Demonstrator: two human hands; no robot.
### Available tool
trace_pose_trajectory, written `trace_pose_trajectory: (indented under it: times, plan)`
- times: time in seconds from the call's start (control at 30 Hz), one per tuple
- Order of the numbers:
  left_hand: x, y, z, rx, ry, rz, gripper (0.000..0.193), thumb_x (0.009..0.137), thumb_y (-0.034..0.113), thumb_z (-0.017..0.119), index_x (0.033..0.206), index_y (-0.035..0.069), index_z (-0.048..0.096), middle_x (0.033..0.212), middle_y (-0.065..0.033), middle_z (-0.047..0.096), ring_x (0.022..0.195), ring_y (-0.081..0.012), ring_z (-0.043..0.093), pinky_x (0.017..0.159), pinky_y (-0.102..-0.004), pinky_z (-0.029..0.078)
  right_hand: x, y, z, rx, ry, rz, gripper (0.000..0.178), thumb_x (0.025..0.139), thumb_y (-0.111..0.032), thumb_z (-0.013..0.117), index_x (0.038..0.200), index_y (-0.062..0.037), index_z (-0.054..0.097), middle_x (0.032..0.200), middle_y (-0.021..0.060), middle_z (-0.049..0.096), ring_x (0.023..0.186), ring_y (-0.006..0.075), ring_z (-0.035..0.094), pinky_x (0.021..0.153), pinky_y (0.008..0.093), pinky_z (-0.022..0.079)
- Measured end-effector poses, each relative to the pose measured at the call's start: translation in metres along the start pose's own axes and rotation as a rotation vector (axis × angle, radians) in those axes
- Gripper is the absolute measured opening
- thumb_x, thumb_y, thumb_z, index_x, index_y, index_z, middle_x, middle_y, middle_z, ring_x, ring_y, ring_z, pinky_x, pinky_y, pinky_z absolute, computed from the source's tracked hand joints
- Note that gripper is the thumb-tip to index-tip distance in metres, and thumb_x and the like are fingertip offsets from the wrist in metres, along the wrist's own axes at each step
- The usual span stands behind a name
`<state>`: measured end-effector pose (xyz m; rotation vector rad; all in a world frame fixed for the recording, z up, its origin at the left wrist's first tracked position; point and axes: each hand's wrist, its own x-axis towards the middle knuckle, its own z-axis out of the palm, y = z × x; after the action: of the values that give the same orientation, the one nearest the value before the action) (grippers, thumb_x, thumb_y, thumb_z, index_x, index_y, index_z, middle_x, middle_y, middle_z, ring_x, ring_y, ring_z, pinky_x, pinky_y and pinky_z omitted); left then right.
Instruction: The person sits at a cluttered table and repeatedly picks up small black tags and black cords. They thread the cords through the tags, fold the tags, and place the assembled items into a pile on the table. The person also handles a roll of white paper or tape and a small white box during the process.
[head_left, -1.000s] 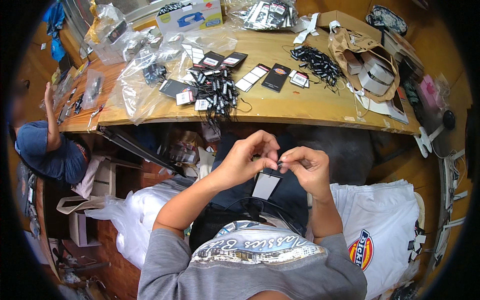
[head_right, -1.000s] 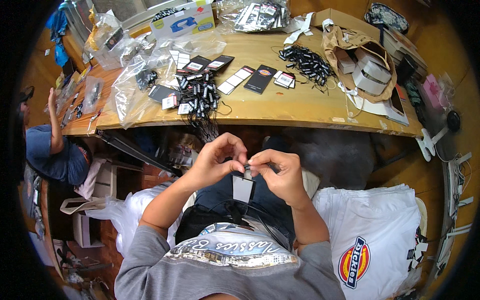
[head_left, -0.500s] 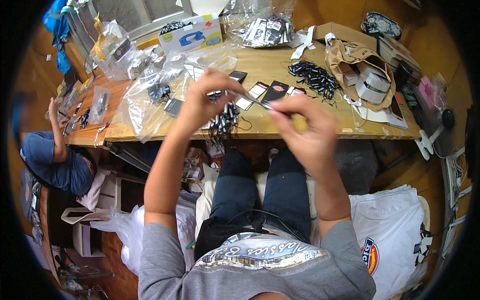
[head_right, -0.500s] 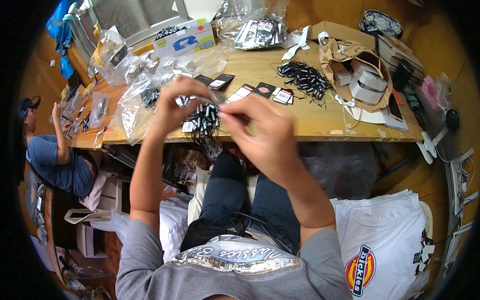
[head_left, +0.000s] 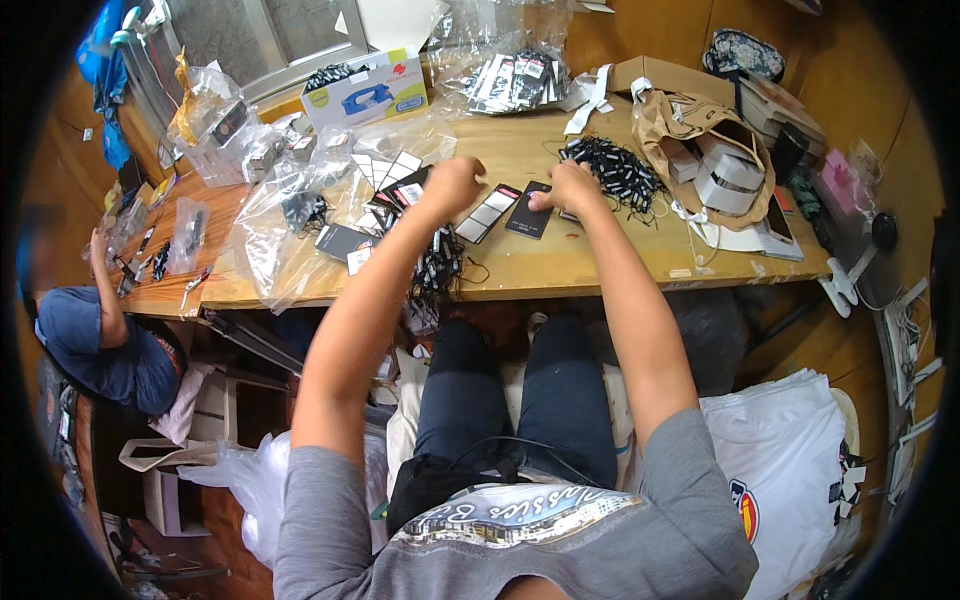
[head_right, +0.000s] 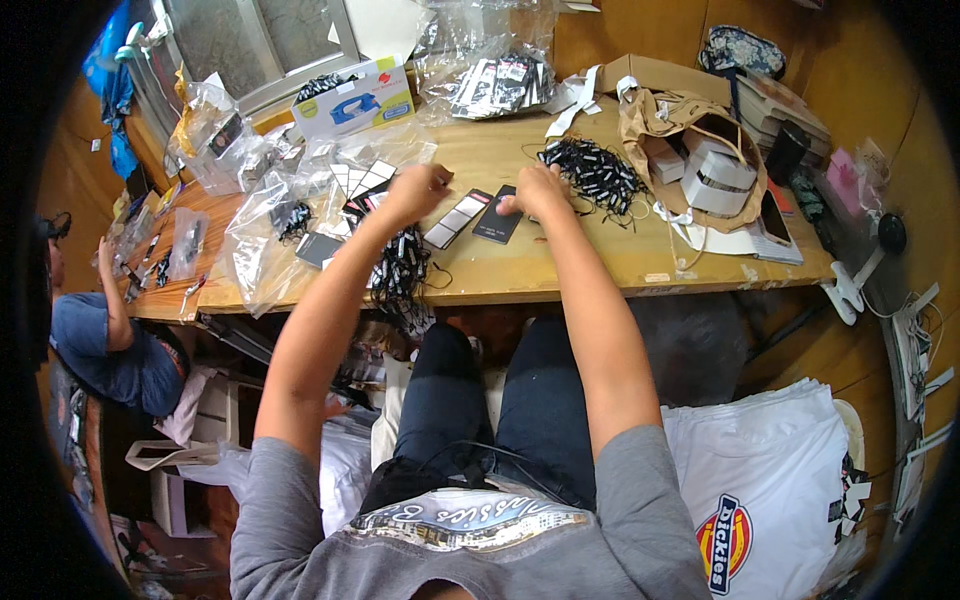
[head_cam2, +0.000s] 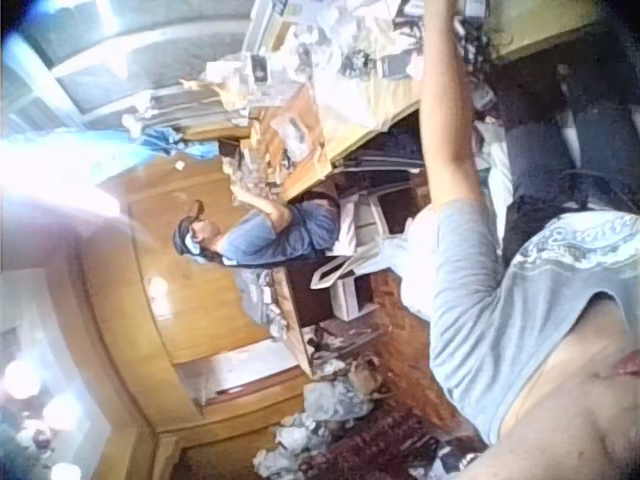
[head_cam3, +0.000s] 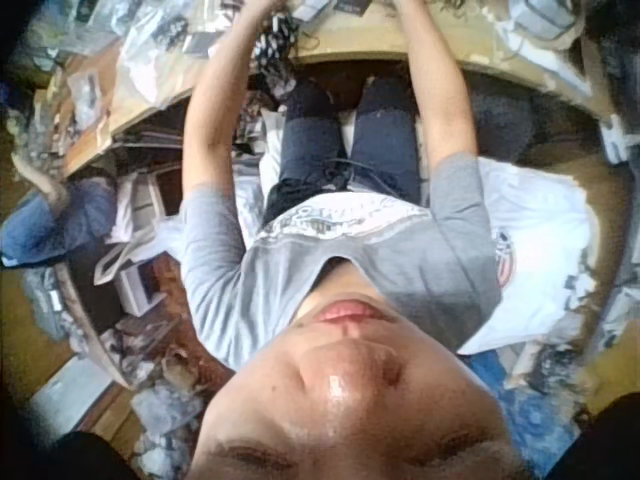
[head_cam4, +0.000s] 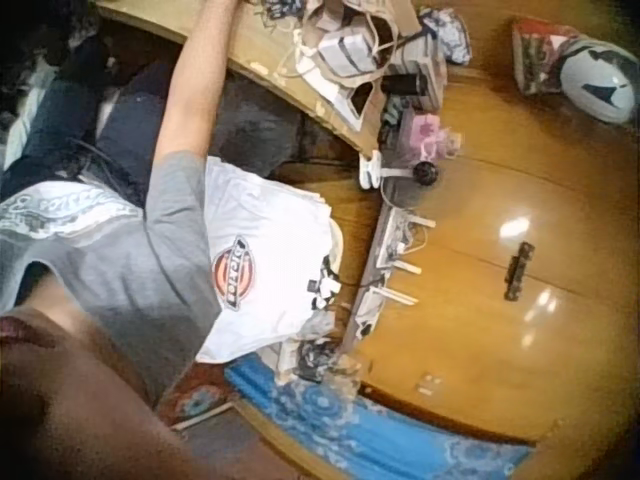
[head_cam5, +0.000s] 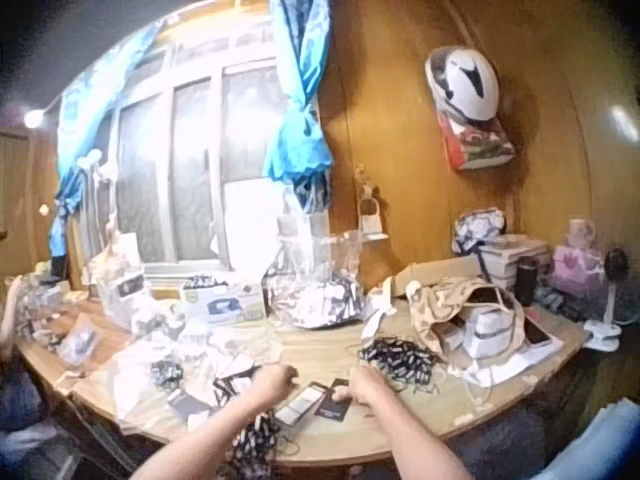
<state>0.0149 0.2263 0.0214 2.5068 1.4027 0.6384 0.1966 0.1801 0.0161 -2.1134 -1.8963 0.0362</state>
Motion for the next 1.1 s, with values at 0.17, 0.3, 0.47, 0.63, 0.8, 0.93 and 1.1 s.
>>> trace_pose_trajectory:
  times: [0.17, 0.3, 0.47, 0.63, 0.8, 0.93, 1.1]
  plan:
    - [0.024, 0.012, 0.044, 0.134, -0.05, -0.195, 0.059, 0.047, 0.03, 0.08, 0.09, -0.002, 0.056, 0.091, -0.0197, 0.058, 0.089, -0.031, 0.055, 0.074, -0.0354, 0.045, 0.025, 0.013, 0.011, 0.071, -0.011, 0.052, 0.039, 0.049, -0.027, 0.078, 0.074, -0.0025, 0.061, 0.094, 0.0146, 0.058, 0.093, 0.0281, 0.051, 0.078, 0.0349, 0.041]
    - [0.039, -0.001, 0.041, -0.01, -0.08, -0.35, 0.052, 0.048, 0.028, 0.079, 0.085, -0.002, 0.058, 0.09, -0.0214, 0.058, 0.087, -0.0324, 0.056, 0.073, -0.0364, 0.045, 0.041, 0.023, 0.019, 0.215, -0.11, 0.115, 0.04, 0.051, -0.029, 0.077, 0.075, -0.0015, 0.061, 0.093, 0.0154, 0.058, 0.093, 0.0284, 0.052, 0.077, 0.0346, 0.042]
    - [0.029, 0.001, 0.032, -0.062, 0.128, -0.312, 0.031, 0.06, 0.023, 0.071, 0.079, 0.0, 0.061, 0.083, -0.0223, 0.058, 0.081, -0.0335, 0.057, 0.069, -0.0369, 0.045, 0.024, 0.012, 0.013, 0.025, 0.004, 0.095, 0.061, 0.051, -0.032, 0.077, 0.096, 0.0024, 0.056, 0.089, 0.0139, 0.059, 0.085, 0.029, 0.056, 0.077, 0.0351, 0.043]
    - [0.025, 0.005, 0.017, -0.35, 0.323, -0.319, 0.019, 0.073, 0.018, 0.058, 0.081, 0.001, 0.063, 0.078, -0.0204, 0.059, 0.073, -0.0298, 0.059, 0.065, -0.0344, 0.044, 0.041, 0.017, 0.018, 0.323, -0.001, 0.006, 0.054, 0.049, -0.024, 0.079, 0.09, 0.0009, 0.055, 0.086, 0.0139, 0.059, 0.085, 0.0271, 0.056, 0.075, 0.036, 0.044]
    - [0.026, 0.008, 0.0, -0.616, 0.424, -0.261, 0.02, 0.076, 0.011, 0.054, 0.089, -0.002, 0.06, 0.074, -0.0096, 0.061, 0.064, -0.0135, 0.054, 0.058, -0.0262, 0.043, 0.069, 0.025, 0.022, 0.812, 0.158, -0.041, 0.038, 0.051, -0.009, 0.076, 0.082, -0.0026, 0.056, 0.078, 0.0113, 0.061, 0.072, 0.0198, 0.058, 0.065, 0.0308, 0.046]
    - [0.021, 0.018, -0.012, -0.691, 0.542, -0.253, 0.018, 0.076, 0.011, 0.053, 0.085, -0.003, 0.06, 0.075, -0.0138, 0.062, 0.065, -0.0183, 0.058, 0.061, -0.0291, 0.043, 0.071, 0.021, 0.013, 0.8, 0.173, -0.11, 0.028, 0.055, -0.004, 0.073, 0.079, -0.0033, 0.058, 0.069, 0.0084, 0.06, 0.062, 0.0163, 0.057, 0.059, 0.0278, 0.046]
    - [0.01, 0.025, -0.011, -0.853, 0.533, -0.114, 0.023, 0.077, 0.007, 0.053, 0.097, -0.004, 0.057, 0.082, -0.0117, 0.062, 0.07, -0.0135, 0.056, 0.064, -0.0253, 0.043, 0.048, 0.009, -0.038, 1.051, -0.016, -0.259, 0.013, 0.061, 0.0, 0.068, 0.073, -0.0005, 0.061, 0.066, 0.0043, 0.059, 0.055, 0.0097, 0.054, 0.044, 0.0222, 0.043]
